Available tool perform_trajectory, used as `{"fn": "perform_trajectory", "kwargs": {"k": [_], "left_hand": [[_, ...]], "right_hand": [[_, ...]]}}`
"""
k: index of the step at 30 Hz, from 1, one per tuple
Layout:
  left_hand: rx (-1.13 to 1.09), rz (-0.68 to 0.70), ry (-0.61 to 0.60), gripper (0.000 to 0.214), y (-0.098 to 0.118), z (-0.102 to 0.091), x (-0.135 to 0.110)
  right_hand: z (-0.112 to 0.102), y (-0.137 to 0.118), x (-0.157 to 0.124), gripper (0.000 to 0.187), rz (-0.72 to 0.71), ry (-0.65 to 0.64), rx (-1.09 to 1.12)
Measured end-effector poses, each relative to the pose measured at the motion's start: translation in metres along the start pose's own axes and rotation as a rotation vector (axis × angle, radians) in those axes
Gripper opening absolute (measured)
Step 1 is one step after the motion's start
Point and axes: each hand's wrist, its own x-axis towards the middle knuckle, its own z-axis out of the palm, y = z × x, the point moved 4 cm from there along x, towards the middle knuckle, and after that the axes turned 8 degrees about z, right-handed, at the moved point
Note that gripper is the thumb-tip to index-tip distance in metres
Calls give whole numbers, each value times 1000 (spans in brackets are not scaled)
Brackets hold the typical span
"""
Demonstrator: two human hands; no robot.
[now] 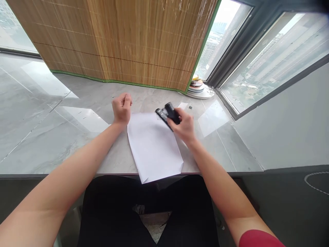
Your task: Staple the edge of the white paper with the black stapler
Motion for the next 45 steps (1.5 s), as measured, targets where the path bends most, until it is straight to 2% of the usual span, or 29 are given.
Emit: {"fn": "perform_trajectory", "kwargs": {"k": [2, 4, 6, 8, 11, 13, 16, 18, 20, 22, 24, 25, 27, 28, 30, 33, 36, 42, 45], "left_hand": [[-42, -79, 85, 51, -16, -6, 3], [-83, -150, 122, 49, -27, -7, 4], [-113, -225, 142, 47, -35, -8, 5], [-145, -304, 177, 45, -40, -9, 4], [-216, -415, 229, 42, -43, -11, 3], [-252, -454, 228, 41, -43, -11, 3], [-261, -466, 220, 43, -41, -12, 3], [-259, -480, 225, 44, -40, -12, 3], [-261, -496, 228, 43, -40, -12, 3], [-265, -507, 230, 42, -42, -12, 3], [-261, -512, 234, 41, -43, -12, 3], [-259, -514, 234, 40, -44, -12, 3], [-254, -523, 239, 40, -45, -13, 3], [-253, -529, 240, 39, -45, -13, 2], [-245, -539, 237, 38, -46, -13, 2], [-224, -538, 216, 36, -45, -14, 2], [-211, -529, 199, 36, -45, -14, 2], [-188, -530, 181, 37, -45, -13, 3], [-178, -529, 171, 37, -45, -13, 3]], "right_hand": [[24, -17, -14, 30, -60, -136, 37], [43, -27, -24, 27, -106, -210, 27], [52, -32, -27, 28, -147, -233, 22], [48, -29, -22, 32, -184, -252, 34], [18, -2, -3, 38, -101, -232, -94], [-12, 34, 11, 53, 85, -205, -360], [-57, 92, 19, 51, 319, -213, -741], [-75, 116, 18, 50, 389, -201, -802], [-81, 123, 16, 49, 428, -171, -790], [-77, 109, 14, 50, 416, -98, -670], [-59, 77, 11, 48, 286, -78, -416], [-47, 56, 7, 46, 179, -112, -259], [-14, 16, -5, 43, 12, -270, -87], [2, -1, -12, 49, -41, -355, -16], [30, -24, -28, 66, -81, -459, 62], [48, -31, -41, 65, -6, -431, 85], [33, -16, -45, 59, 61, -359, 46], [-34, 43, -48, 53, 250, -138, -146], [-58, 66, -47, 57, 321, -108, -179]]}}
